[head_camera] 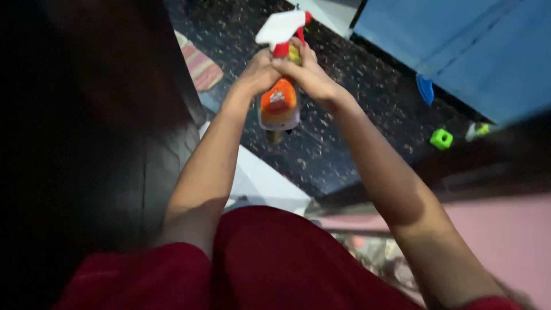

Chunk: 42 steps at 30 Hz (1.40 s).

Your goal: The person kneels on the floor and disassembles the front grille of a pedestal fan, then wipes the fan head and blades with a cloth. They unplug the fan's power cord from the wall, carry the fan head across the room, spray it with liquid from a spray bottle, and use a screwdriver to remove the cover of a wall power socket.

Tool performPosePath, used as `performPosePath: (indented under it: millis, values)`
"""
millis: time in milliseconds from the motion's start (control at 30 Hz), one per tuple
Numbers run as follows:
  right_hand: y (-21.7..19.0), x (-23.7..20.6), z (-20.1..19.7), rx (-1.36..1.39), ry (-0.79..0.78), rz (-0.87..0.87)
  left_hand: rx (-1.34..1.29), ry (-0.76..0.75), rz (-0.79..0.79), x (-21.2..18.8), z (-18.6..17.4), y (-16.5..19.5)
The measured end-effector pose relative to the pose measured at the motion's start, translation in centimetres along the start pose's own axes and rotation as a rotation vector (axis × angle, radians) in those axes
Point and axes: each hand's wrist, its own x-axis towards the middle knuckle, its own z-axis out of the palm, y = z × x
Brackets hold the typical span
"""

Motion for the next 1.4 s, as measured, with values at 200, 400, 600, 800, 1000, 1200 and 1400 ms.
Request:
performPosePath:
  millis: [200, 400, 600, 800, 1000, 1200, 1400]
  values:
    - [4.7, 12.3, -6.7, -0.268, -0.012, 0.179, 0.139, 0.006, -0.107, 11.7, -8.4, -1.9]
    - [11.4, 27.0, -12.0, -0.286, -0.062, 0.224, 0.073, 0.085, -0.315, 21.1, -14.9, -6.4]
    - [15.6, 45.2, -13.6, -0.075, -0.276, 0.198, 0.313, 0.177, -0.55, 31.6, -19.3, -12.3]
    - [16.7, 59.8, -13.7, -0.219, -0.584, 0.094, 0.248, 0.26, -0.616, 39.3, -24.6, -14.8]
    - [18.1, 74.7, -8.2, -0.213, -0.75, -0.048, 0.256, 0.442, -0.596, 44.5, -32.3, -21.0]
    - [16.9, 88.1, 2.8, 0.136, -1.002, 0.054, -0.403, 0.73, -0.27, 52.8, -42.7, -29.2]
    - [15.6, 99.8, 15.6, 0.233, -1.007, -0.063, -0.201, 0.89, -0.416, 56.2, -56.4, -32.7]
